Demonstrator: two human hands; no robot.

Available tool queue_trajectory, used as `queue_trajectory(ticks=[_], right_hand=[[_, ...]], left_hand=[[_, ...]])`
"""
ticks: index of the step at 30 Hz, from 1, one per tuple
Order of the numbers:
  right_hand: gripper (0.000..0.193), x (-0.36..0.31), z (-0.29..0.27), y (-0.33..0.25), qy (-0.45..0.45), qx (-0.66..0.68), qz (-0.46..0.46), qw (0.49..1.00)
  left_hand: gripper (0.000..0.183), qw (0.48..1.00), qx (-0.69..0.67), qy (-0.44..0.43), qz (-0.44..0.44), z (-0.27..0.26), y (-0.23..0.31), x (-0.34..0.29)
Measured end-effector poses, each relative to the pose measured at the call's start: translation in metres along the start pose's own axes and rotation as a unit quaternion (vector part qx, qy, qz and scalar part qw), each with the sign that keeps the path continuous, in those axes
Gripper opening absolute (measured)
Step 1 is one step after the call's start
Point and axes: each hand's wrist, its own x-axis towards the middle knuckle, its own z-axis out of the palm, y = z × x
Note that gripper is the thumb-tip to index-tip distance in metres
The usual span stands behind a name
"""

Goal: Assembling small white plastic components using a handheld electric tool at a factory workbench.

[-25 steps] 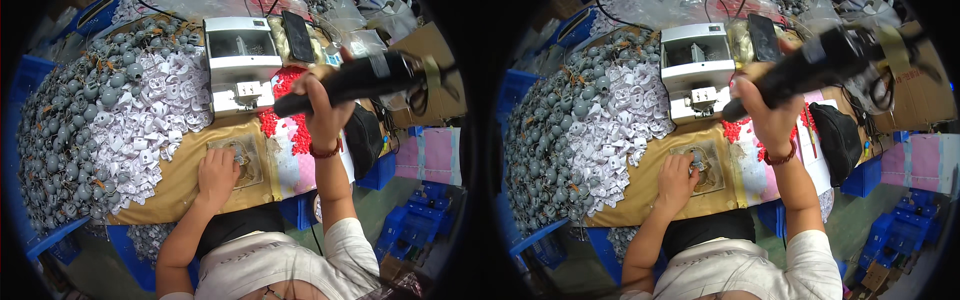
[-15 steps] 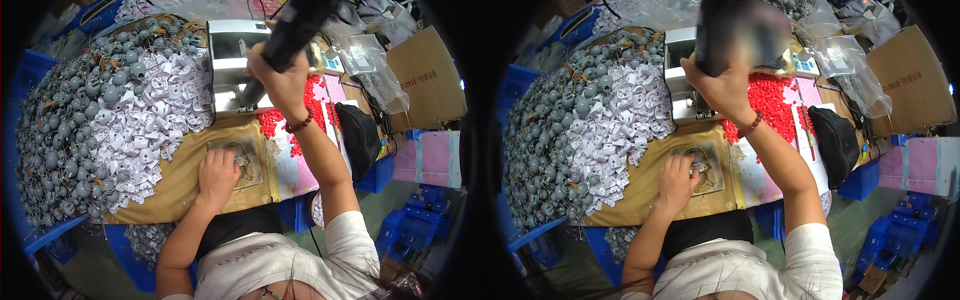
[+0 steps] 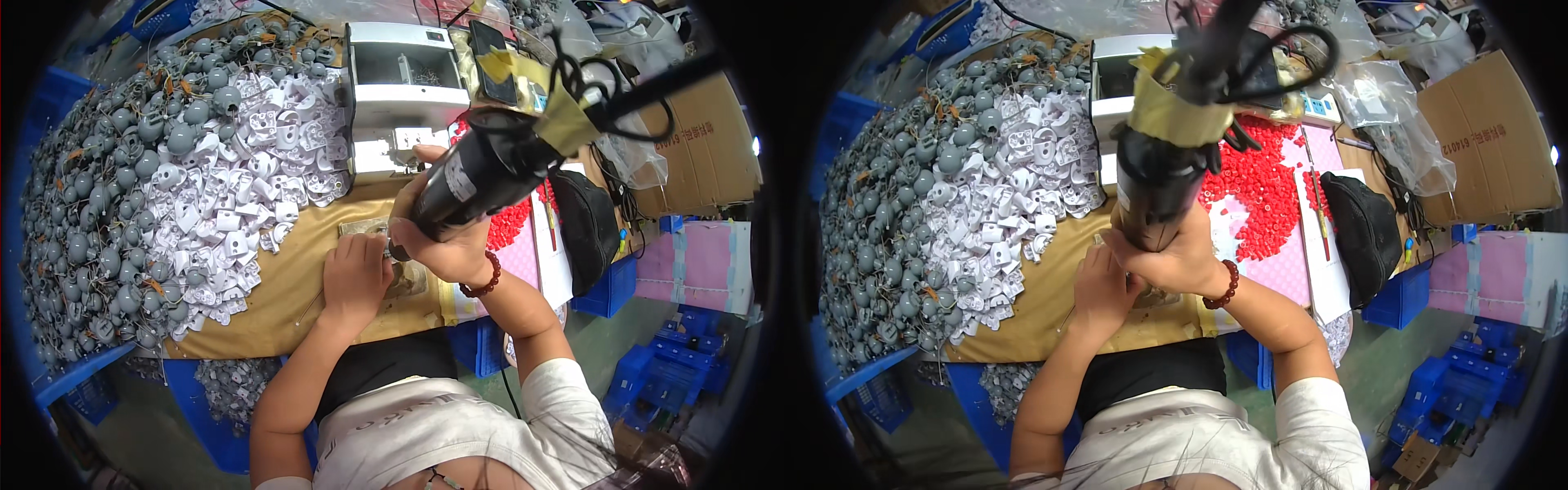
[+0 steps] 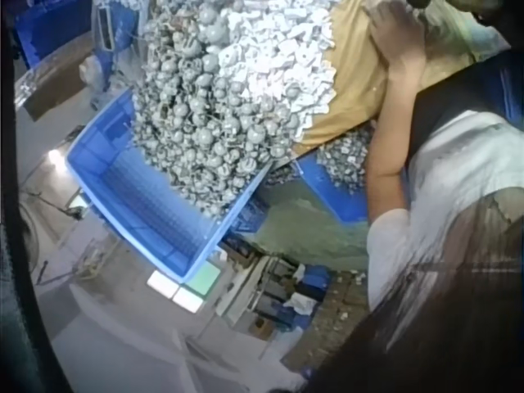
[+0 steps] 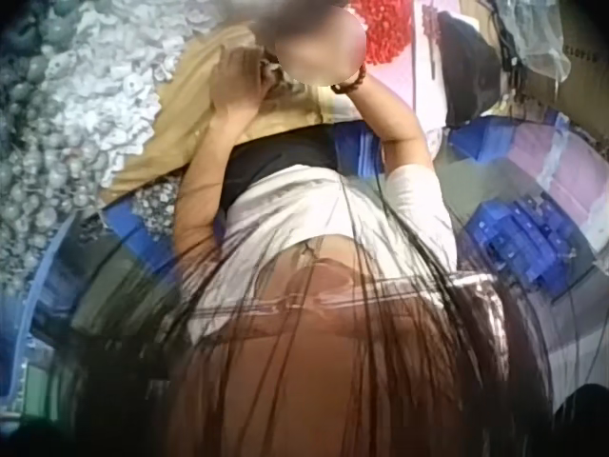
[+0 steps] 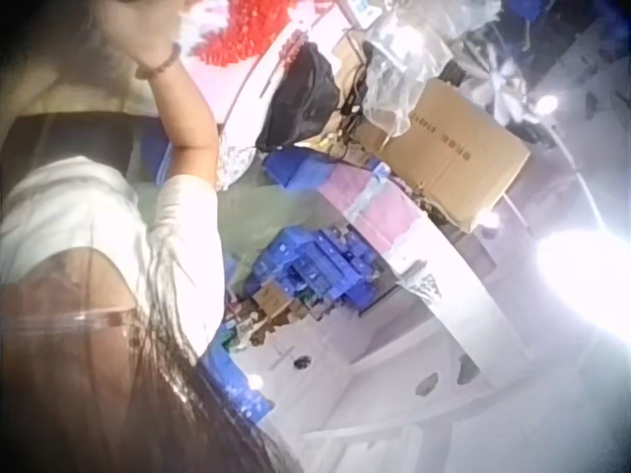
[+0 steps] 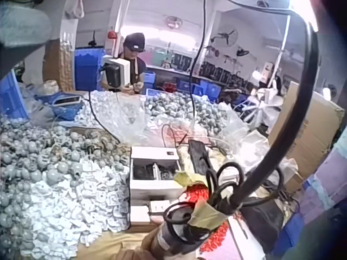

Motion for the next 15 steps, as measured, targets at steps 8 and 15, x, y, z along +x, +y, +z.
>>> queue_trajectory(ticks=[8,15], right_hand=[[0.059,-0.002,-0.005,0.007,-0.077,-0.043,-0.068,0.994],[0.067,-0.009,-0.01,0.011,-0.146,-0.123,-0.104,0.976]], left_hand=[[0.039,1.0,-0.003,0.009,-0.003,0.003,-0.001,-0.001],[0.038,0.999,-0.039,-0.001,-0.013,0.003,-0.004,-0.002]])
